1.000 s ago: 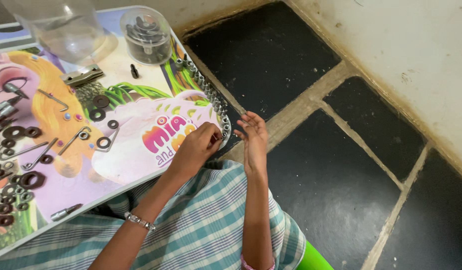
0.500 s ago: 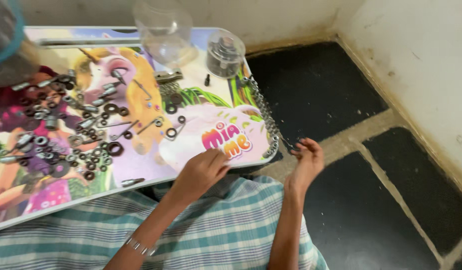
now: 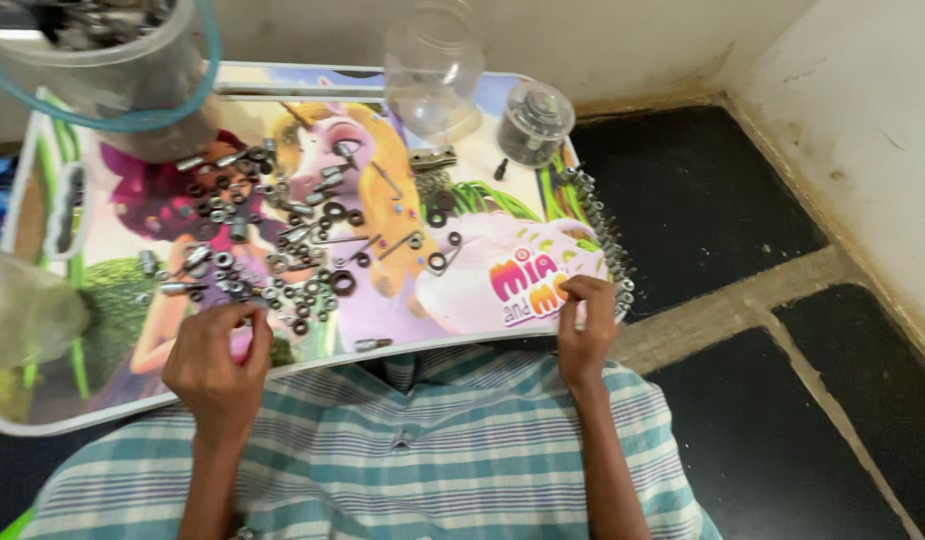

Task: The person sits on the floor with a tray on their lap and repeatedly picks up small metal washers and pins, inserting the pins into the washers and placing the assembled pieces into a container. They occasionally sort the parts on the tray and transfer them between containers.

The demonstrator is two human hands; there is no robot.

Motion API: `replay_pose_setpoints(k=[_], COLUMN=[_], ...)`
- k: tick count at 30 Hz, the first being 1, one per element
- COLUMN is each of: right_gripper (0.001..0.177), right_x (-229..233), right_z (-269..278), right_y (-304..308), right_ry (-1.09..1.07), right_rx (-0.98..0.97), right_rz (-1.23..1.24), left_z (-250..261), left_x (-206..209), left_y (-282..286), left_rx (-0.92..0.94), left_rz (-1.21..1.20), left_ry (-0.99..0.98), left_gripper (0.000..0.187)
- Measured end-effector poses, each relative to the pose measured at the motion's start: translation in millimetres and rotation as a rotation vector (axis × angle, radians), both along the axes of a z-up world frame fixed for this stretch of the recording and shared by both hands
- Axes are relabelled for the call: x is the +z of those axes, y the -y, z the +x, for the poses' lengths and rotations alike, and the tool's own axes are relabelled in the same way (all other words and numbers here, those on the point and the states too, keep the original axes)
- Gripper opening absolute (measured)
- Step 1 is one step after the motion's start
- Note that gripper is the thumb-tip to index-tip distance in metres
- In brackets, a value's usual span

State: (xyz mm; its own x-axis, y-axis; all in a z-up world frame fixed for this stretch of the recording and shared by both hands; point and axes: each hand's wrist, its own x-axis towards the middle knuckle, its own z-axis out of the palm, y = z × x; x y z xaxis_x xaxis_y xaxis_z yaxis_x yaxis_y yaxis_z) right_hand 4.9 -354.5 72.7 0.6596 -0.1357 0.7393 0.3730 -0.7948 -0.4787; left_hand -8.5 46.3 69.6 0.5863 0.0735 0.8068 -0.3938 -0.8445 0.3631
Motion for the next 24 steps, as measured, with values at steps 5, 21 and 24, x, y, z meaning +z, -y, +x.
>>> replay_pose_setpoints(k=[5,21,24], right_gripper=[0.027,0.019,0.016], right_x=[0,31,22], right_z=[6,139,166], right_y=[-44,-182,-194], right_ry=[-0.139,-0.231,-0.263], right_rx=[0.274,0.631,0.611], right_rz=[-0.159,-0.306,-0.304], left_z=[1,6,5], left_x=[-10,-7,-10], left_y=[-5,-3,-3], left_rx=[0.107,0.095,0.091], left_rz=[-0.127,-0.222,-0.213], left_ry=[-0.03,-0.078,-0.042], left_gripper=[0.018,0.014,0.015])
